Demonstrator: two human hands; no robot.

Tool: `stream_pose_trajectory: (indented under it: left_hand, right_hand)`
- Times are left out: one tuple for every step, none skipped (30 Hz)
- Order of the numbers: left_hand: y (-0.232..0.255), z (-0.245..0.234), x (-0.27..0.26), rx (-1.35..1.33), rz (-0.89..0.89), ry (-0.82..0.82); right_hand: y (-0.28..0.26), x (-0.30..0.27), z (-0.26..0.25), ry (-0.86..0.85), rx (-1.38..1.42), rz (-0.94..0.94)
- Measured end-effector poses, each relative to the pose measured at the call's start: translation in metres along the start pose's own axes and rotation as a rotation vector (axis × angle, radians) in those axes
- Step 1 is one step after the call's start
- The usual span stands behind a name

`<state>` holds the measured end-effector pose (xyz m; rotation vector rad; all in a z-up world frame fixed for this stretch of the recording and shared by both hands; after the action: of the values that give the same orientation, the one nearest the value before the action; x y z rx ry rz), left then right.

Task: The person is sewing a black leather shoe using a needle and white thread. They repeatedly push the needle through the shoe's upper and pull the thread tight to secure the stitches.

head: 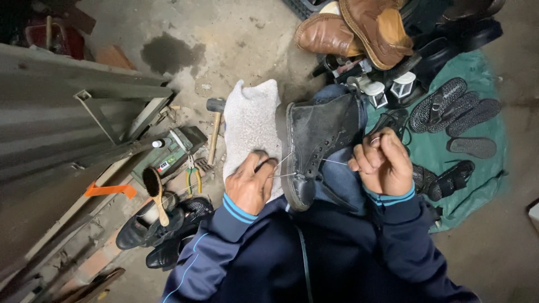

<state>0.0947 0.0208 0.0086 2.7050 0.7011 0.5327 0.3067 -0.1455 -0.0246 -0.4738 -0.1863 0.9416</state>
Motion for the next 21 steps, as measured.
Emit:
stream_pose_trajectory:
  left_hand:
    - [0.000, -0.001, 0.001, -0.001, 0.004, -0.004]
    - [0.002, -0.001, 0.002, -0.042, 0.029, -0.014]
    - [0.003, -0.001, 0.002, -0.082, 0.055, -0.023]
    - [0.001, 0.002, -0.002, -0.081, 0.048, -0.023]
    - [0.000, 0.007, -0.005, -0.094, 0.066, -0.053]
    - [-0.001, 0.011, -0.008, -0.108, 0.085, -0.084]
    - [0.000, 0.008, -0.005, -0.106, 0.080, -0.083]
    - [0.002, 0.005, 0.000, -0.132, 0.086, -0.081]
    - [0.005, 0.002, 0.004, -0.157, 0.092, -0.079]
    - [0.004, 0.003, 0.005, -0.157, 0.093, -0.081]
    - [0.003, 0.003, 0.006, -0.167, 0.099, -0.083]
    - [0.002, 0.004, 0.007, -0.178, 0.107, -0.086]
    - [0.003, 0.005, 0.007, -0.178, 0.109, -0.089]
    - [0.003, 0.005, 0.007, -0.186, 0.107, -0.091]
    - [0.003, 0.006, 0.007, -0.195, 0.105, -0.094]
    - [0.003, 0.005, 0.007, -0.194, 0.104, -0.094]
    - [0.004, 0.004, 0.007, -0.199, 0.102, -0.089]
    - [0.004, 0.003, 0.008, -0.209, 0.105, -0.082]
    - [0.004, 0.004, 0.007, -0.211, 0.110, -0.081]
    - [0.003, 0.004, 0.006, -0.212, 0.112, -0.092]
    - [0.002, 0.004, 0.004, -0.213, 0.114, -0.102]
  right_hand:
    - [0.001, -0.001, -0.003, 0.004, 0.001, -0.004]
    - [0.002, -0.002, -0.007, 0.011, -0.019, 0.007]
    - [0.005, -0.003, -0.010, 0.018, -0.040, 0.018]
    - [0.006, -0.002, -0.010, 0.017, -0.040, 0.024]
    - [0.007, -0.002, -0.011, 0.023, -0.047, 0.020]
    - [0.008, -0.002, -0.011, 0.029, -0.055, 0.014]
    - [0.007, -0.002, -0.010, 0.027, -0.054, 0.019]
    - [0.006, -0.003, -0.010, 0.044, -0.080, 0.008]
    - [0.004, -0.004, -0.010, 0.061, -0.106, -0.003]
    - [0.006, -0.014, -0.023, 0.062, -0.105, -0.003]
    - [0.006, -0.024, -0.039, 0.110, -0.199, -0.024]
    - [0.005, -0.035, -0.054, 0.159, -0.292, -0.045]
    - [0.008, -0.042, -0.049, 0.162, -0.291, -0.047]
    - [0.009, -0.049, -0.046, 0.190, -0.383, -0.057]
    - [0.010, -0.056, -0.042, 0.217, -0.475, -0.068]
    - [0.011, -0.058, -0.041, 0.217, -0.474, -0.066]
    - [0.010, -0.060, -0.040, 0.226, -0.556, -0.071]
    - [0.007, -0.063, -0.039, 0.236, -0.642, -0.081]
    - [0.006, -0.062, -0.035, 0.239, -0.643, -0.086]
    - [0.005, -0.061, -0.032, 0.244, -0.679, -0.059]
    - [0.005, -0.061, -0.028, 0.249, -0.715, -0.031]
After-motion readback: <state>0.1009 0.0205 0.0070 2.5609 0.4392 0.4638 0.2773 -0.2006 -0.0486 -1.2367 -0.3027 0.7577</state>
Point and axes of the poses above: each hand's wrist, its own x-axis towards the middle knuckle, its own z-axis out of the palm, y = z × x, the point moved 7 cm from there along x, towards the middle knuckle, and after that the axes turned 6 degrees about x, right-handed, at the moved point
